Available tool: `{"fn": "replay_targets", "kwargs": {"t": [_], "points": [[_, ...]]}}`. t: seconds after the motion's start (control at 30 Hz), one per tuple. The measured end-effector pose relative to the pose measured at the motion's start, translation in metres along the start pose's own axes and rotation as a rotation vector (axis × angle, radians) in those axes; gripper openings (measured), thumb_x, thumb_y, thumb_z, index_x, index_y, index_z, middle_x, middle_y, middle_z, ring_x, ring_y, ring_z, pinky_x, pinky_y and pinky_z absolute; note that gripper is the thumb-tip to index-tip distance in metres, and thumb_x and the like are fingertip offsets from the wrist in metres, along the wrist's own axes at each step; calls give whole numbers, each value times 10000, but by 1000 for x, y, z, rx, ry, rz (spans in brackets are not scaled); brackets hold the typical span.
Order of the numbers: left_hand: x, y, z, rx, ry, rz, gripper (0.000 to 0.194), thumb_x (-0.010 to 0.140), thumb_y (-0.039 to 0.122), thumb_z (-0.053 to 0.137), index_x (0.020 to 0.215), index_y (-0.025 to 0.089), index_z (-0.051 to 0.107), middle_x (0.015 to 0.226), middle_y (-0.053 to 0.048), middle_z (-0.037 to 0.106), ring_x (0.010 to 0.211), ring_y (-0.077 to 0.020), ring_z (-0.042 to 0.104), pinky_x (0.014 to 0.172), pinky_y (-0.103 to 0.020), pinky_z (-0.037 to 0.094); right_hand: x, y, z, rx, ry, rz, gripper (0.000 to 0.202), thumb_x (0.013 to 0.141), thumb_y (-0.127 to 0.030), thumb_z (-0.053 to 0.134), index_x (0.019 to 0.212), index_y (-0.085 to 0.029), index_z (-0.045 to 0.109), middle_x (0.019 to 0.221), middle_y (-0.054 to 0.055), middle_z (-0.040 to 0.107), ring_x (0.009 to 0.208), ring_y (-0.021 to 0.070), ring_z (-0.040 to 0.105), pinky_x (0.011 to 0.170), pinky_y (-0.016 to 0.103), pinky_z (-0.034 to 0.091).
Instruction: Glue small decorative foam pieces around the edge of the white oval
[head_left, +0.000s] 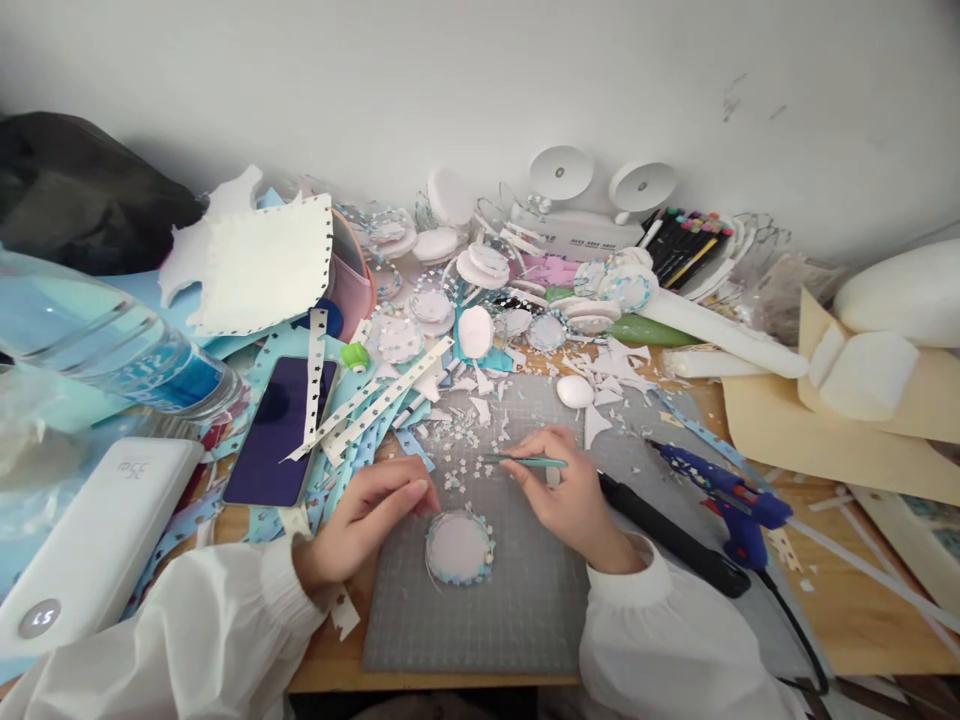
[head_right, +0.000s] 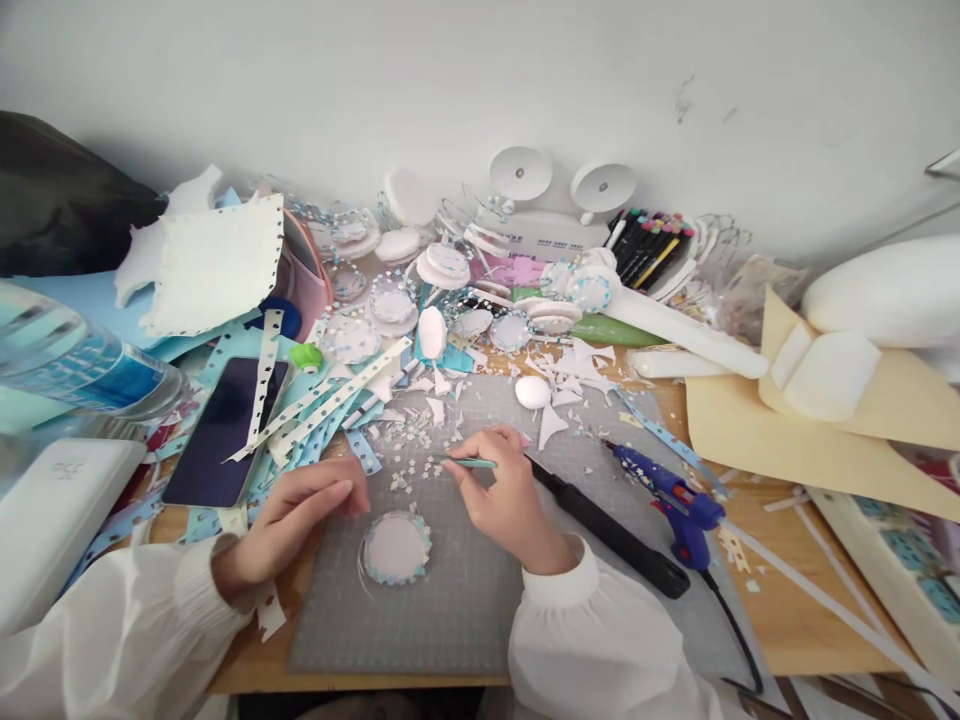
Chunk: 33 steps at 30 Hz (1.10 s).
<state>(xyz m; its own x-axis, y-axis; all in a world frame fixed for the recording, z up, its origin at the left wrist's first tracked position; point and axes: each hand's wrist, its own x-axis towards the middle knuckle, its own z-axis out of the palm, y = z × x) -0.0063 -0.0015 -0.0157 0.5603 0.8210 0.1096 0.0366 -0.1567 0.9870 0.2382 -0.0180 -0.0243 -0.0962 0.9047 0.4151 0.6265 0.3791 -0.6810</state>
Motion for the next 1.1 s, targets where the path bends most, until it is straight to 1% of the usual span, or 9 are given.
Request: {"fn": "replay_targets", "kwargs": {"t": [0.13,0.23,0.37,0.53,0.67,0.73,0.83,0.9,1.1], "points": [[0,-5,0,-200,136,-46,402,952,361,410,704,160,654,667,-41,544,650,-170,477,629,-294,356,-1,-2,2,-26,-22,-87,98,835,-162,627,828,-242,571,787,-4,695,740,182,629,851,427,428],[3,-4,1,-284,186,-106,417,920,388,417,659,152,642,647,-42,523,605,-163,440,586,-295,337,-3,-3,3,-53,-22,-112,105,834,-157,617,826,-245,561,789,-7,694,729,181,632,870,439,424],[7,-1,4,-318,228,-163,421,879,427,448,628,145,633,630,-42,527,579,-152,424,570,-286,339,-3,-3,5,-57,-21,-131,108,833,-149,604,799,-244,565,767,-20,694,687,167,629,866,429,424],[9,-3,5,-355,231,-169,413,866,434,459,623,150,635,624,-38,531,578,-148,436,577,-282,352,-4,-3,5,-35,48,-106,102,838,-180,605,764,-242,571,730,-18,691,684,175,620,853,432,431],[10,-5,4,-383,243,-186,408,863,427,470,620,141,631,616,-36,525,570,-144,437,569,-279,356,-4,-4,1,5,118,-57,97,844,-222,607,754,-235,571,712,7,678,716,194,608,776,407,461],[11,-5,3,-398,244,-200,411,858,434,478,618,138,631,607,-34,520,563,-141,433,565,-277,356,-3,-3,-1,1,105,-50,90,843,-230,611,759,-234,577,708,11,671,729,198,606,764,402,464],[12,-4,3,-408,245,-215,409,856,439,482,621,141,635,609,-33,514,567,-141,429,567,-275,354,-2,-1,-2,-39,43,-69,79,840,-230,620,775,-237,576,722,6,676,726,195,614,821,428,448],[12,-4,3,-403,244,-218,406,857,436,481,620,145,636,618,-33,512,573,-142,426,569,-277,349,-2,1,-1,-58,8,-91,77,835,-211,625,787,-236,571,747,3,684,727,190,621,853,437,430],[12,-1,3,-382,230,-212,387,855,411,484,612,147,629,615,-33,509,573,-141,425,566,-277,339,-2,2,0,-31,-44,-113,101,844,-159,609,809,-230,545,782,-3,677,730,173,603,868,428,403]]}}
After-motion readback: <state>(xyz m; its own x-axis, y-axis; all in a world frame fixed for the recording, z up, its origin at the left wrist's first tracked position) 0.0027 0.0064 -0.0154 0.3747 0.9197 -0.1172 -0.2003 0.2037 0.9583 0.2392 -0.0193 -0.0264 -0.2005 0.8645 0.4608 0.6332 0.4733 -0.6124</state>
